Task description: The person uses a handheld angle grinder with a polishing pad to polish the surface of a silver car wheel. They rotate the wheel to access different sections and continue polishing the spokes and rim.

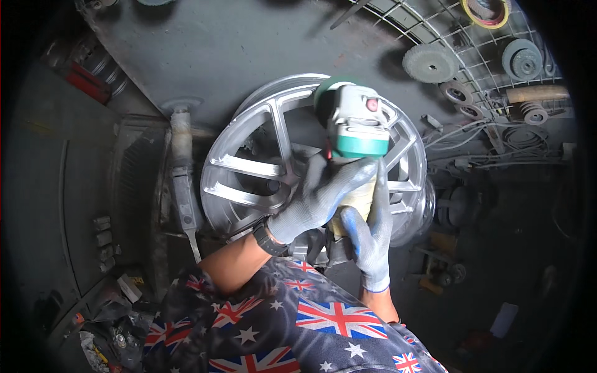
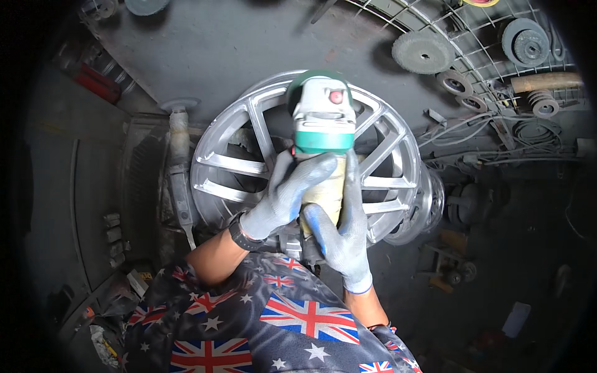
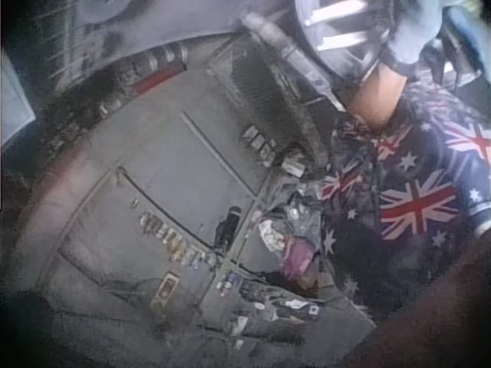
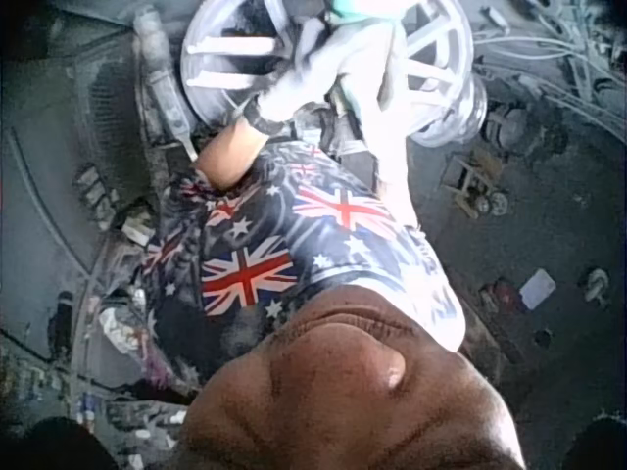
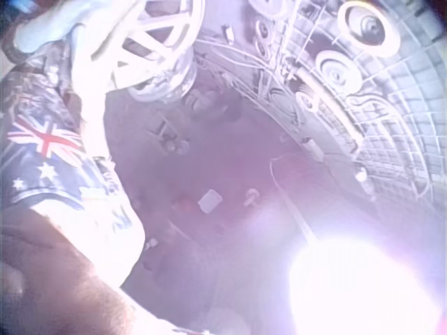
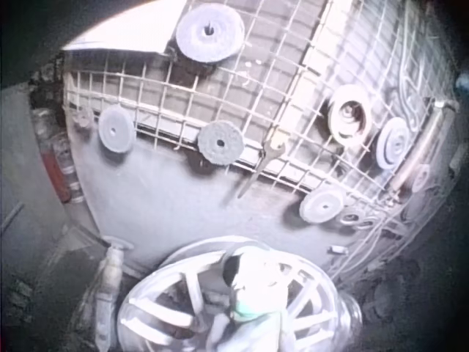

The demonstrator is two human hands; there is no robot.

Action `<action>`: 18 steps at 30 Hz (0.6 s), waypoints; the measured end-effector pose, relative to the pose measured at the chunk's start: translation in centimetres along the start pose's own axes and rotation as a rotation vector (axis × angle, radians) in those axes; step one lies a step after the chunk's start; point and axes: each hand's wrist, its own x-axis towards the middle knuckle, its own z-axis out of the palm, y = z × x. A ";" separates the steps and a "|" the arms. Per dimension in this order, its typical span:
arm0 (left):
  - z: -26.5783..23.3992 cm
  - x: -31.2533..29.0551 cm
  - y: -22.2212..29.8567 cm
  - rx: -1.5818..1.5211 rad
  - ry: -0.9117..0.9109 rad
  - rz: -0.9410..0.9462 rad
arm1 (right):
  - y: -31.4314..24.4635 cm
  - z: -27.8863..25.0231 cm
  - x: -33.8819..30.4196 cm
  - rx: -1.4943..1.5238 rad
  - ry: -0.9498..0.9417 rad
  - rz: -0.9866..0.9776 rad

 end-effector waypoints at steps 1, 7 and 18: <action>-0.3 0.1 -0.4 0.418 -0.078 0.193 | 0.0 0.0 -0.1 0.012 0.038 0.006; -0.8 -0.2 0.1 0.620 -0.022 0.352 | -0.2 0.8 -0.4 0.059 0.060 0.039; -0.9 -1.6 -0.9 0.431 0.046 0.230 | 0.0 0.7 -0.5 -0.126 -0.007 -0.007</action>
